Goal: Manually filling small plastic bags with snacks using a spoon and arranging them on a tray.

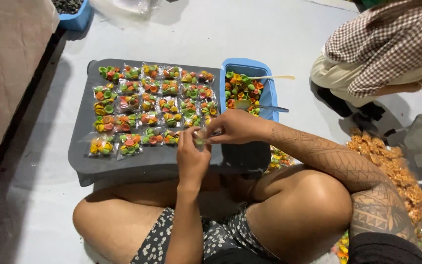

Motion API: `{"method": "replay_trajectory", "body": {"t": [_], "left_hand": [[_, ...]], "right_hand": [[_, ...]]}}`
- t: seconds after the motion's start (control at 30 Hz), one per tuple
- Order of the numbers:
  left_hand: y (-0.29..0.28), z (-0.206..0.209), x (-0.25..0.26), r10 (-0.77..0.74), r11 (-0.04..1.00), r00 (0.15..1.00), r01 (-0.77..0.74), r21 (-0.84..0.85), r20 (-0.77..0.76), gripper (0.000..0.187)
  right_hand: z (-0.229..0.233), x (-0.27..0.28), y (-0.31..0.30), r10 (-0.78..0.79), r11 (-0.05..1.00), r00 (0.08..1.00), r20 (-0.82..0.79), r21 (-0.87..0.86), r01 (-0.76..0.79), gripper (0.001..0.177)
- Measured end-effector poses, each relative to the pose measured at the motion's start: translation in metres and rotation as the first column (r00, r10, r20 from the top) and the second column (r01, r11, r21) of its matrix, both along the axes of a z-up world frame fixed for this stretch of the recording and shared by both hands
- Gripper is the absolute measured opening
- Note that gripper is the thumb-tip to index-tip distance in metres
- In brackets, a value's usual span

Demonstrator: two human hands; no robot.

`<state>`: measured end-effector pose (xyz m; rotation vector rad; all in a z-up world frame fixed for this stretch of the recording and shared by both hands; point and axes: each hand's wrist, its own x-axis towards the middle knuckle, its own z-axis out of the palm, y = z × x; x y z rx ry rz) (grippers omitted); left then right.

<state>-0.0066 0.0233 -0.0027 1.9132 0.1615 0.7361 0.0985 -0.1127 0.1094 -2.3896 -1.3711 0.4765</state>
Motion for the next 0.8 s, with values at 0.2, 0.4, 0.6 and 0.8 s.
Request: {"method": "replay_trajectory", "body": {"t": [0.2, 0.4, 0.6, 0.8], "left_hand": [[-0.012, -0.001, 0.004, -0.019, 0.999, 0.998, 0.021, -0.036, 0.062, 0.053], [-0.019, -0.002, 0.005, -0.020, 0.999, 0.998, 0.018, 0.033, 0.067, 0.044], [-0.023, 0.003, 0.005, -0.044, 0.999, 0.994, 0.043, 0.016, 0.102, 0.036], [-0.036, 0.014, 0.003, -0.109, 0.988, 0.966, 0.131, -0.079, 0.236, 0.054]], "right_hand": [[0.002, 0.003, -0.004, -0.052, 0.998, 0.994, -0.098, 0.015, 0.053, 0.021], [0.023, -0.009, -0.009, -0.102, 0.992, 0.977, -0.187, 0.057, 0.114, 0.018], [0.035, -0.007, -0.024, -0.171, 0.983, 0.960, -0.222, 0.031, 0.183, 0.015], [0.041, -0.009, -0.034, -0.083, 0.978, 0.985, -0.149, 0.178, 0.110, 0.008]]}}
